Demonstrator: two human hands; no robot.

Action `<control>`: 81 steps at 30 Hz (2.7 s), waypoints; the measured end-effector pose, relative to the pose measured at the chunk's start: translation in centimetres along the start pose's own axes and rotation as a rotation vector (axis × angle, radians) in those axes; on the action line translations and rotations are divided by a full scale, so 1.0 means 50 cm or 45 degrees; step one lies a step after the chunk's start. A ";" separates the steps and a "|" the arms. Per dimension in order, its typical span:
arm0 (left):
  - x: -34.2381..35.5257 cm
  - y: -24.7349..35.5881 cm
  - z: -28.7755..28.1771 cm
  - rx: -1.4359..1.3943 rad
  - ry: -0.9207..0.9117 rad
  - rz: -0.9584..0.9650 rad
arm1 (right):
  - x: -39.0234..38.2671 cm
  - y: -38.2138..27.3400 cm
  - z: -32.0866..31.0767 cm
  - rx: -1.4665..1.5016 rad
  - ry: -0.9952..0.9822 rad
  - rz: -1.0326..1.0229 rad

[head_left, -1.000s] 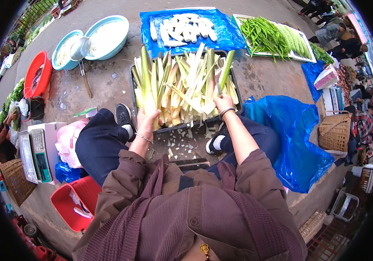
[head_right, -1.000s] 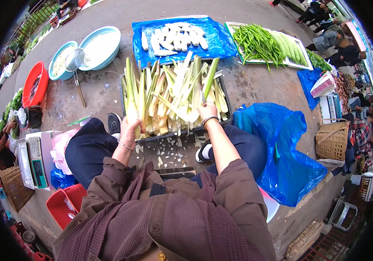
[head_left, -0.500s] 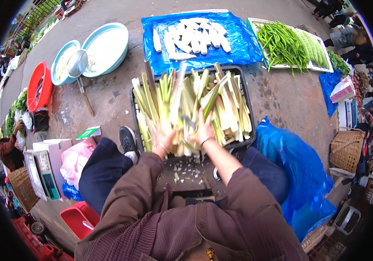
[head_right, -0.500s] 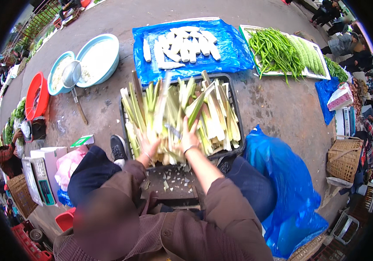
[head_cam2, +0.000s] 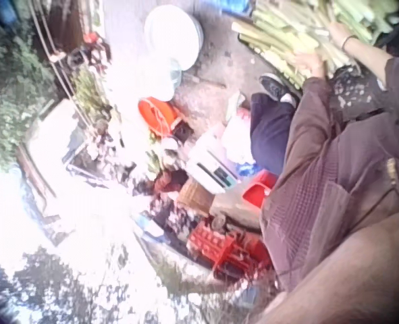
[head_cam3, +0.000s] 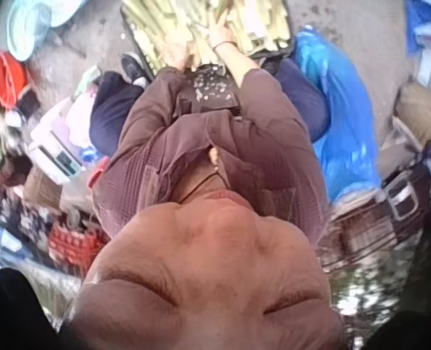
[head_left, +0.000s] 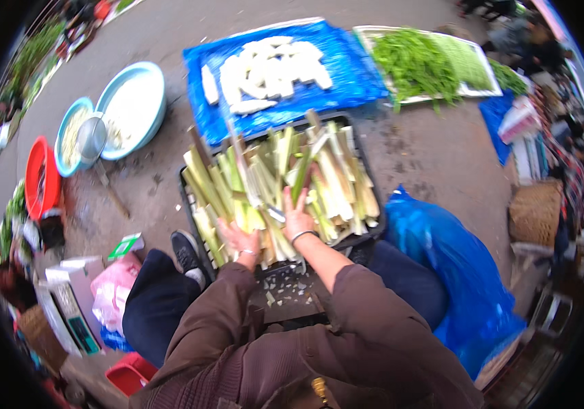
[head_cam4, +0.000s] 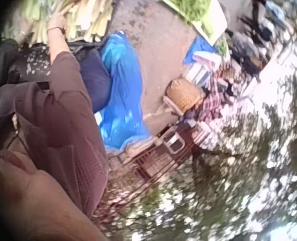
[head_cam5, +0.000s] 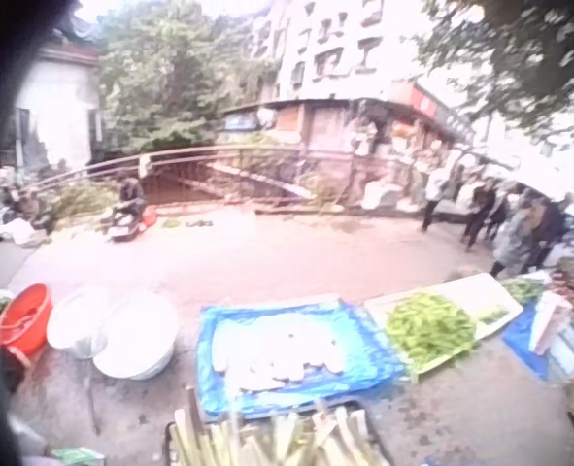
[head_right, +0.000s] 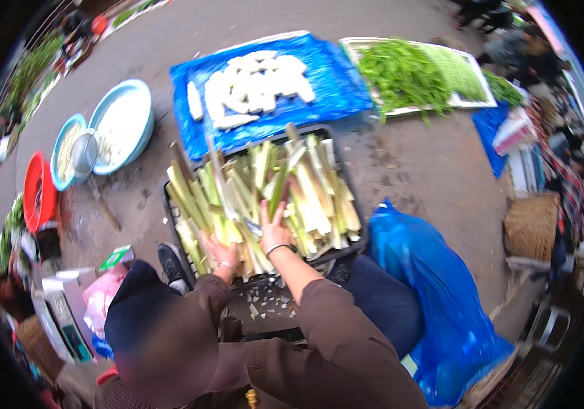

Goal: The person sits at an outdoor market stall and uses a knife to peel the outer layers off long, pale green vegetables. They hold each vegetable with one hand and scrape downward with the knife in the other, discarding the peelings onto the ground and placing the peeled vegetables into a pile.

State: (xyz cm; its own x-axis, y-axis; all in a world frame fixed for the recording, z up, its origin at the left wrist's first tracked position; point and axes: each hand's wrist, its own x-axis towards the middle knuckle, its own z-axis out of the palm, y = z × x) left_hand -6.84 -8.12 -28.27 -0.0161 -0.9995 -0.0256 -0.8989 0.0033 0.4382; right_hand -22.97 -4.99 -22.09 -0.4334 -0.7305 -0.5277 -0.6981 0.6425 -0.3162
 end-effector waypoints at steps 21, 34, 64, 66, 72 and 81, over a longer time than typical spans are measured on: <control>0.071 0.005 -0.264 -0.535 -0.319 0.157 | -0.457 0.014 -0.182 1.626 -0.504 -0.275; 0.088 0.052 -0.322 -0.597 -0.050 0.041 | -0.642 0.016 -0.127 1.791 -1.059 -0.111; -0.176 0.170 -0.498 -1.638 -0.921 -0.078 | -0.438 -0.158 -0.223 1.217 0.277 -0.219; -0.170 0.165 -0.473 -1.603 -0.723 -0.056 | -0.445 -0.165 -0.206 1.144 0.475 -0.258; -0.172 0.144 -0.445 -1.678 -0.632 0.015 | -0.460 -0.168 -0.199 1.001 0.646 -0.224; -0.162 0.144 -0.443 -1.864 -0.750 -0.180 | -0.481 -0.162 -0.157 1.040 0.697 -0.284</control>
State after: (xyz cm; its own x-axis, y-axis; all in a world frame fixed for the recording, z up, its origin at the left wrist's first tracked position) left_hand -3.47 -0.67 -4.99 -0.4458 -0.8369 -0.3176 0.2694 -0.4639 0.8439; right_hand -11.37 5.55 -0.66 -0.6860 -0.7273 -0.0207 -0.2797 0.2900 -0.9152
